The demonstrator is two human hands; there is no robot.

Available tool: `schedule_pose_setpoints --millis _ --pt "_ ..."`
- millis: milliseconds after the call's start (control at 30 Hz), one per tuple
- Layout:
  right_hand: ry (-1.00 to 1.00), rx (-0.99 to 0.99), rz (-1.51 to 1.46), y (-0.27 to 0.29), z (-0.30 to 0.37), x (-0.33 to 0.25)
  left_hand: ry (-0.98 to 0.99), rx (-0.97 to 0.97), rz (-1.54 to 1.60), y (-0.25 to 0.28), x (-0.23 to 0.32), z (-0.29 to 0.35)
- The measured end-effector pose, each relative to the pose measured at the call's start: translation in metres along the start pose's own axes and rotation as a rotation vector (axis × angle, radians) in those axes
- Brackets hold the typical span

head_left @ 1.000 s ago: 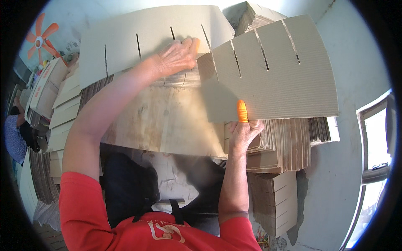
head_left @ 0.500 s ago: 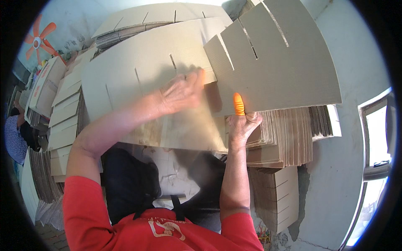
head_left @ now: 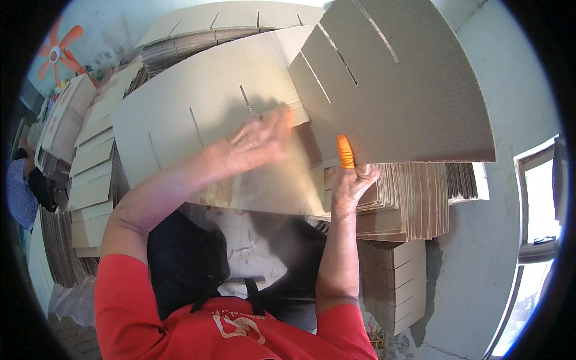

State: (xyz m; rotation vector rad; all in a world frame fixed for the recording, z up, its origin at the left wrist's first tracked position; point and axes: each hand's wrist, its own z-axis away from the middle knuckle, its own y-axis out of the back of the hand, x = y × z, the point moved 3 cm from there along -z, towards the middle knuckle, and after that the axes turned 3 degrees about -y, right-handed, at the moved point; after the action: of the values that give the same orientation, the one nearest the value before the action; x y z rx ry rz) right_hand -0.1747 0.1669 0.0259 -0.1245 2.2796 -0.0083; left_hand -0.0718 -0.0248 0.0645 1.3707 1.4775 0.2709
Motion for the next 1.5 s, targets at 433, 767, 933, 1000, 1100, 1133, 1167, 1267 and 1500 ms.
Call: schedule_pose_setpoints --millis 433,767,933,1000,1100,1133,1167,1267,1500 --pt "-0.273 0.042 -0.174 -0.014 0.011 0.009 -0.205 0.088 0.015 0.030 0.051 0.009" --pt "-0.468 -0.067 -0.036 -0.031 0.019 -0.003 0.432 0.407 0.144 0.006 -0.117 -0.042" --pt "-0.467 -0.052 -0.223 -0.042 0.018 -0.008 0.422 -0.215 -0.138 -0.077 -0.191 -0.064" --pt "-0.490 -0.020 -0.245 -0.037 0.019 -0.002 0.352 -0.262 -0.179 -0.071 -0.180 -0.078" --pt "-0.423 -0.110 -0.031 -0.038 0.018 -0.014 0.304 -0.147 -0.187 -0.068 -0.179 -0.075" --pt "-0.455 -0.094 -0.105 -0.040 0.020 -0.014 0.297 -0.078 -0.180 -0.069 -0.182 -0.068" --pt "-0.483 -0.064 -0.171 -0.039 0.020 -0.011 0.320 -0.006 -0.099 -0.064 -0.178 -0.069" --pt "-0.358 -0.071 -0.051 -0.034 0.018 -0.009 0.294 0.172 0.034 -0.049 -0.174 -0.067" --pt "-0.347 0.040 -0.352 -0.031 0.016 0.008 0.061 -0.180 -0.216 -0.033 -0.146 -0.077"
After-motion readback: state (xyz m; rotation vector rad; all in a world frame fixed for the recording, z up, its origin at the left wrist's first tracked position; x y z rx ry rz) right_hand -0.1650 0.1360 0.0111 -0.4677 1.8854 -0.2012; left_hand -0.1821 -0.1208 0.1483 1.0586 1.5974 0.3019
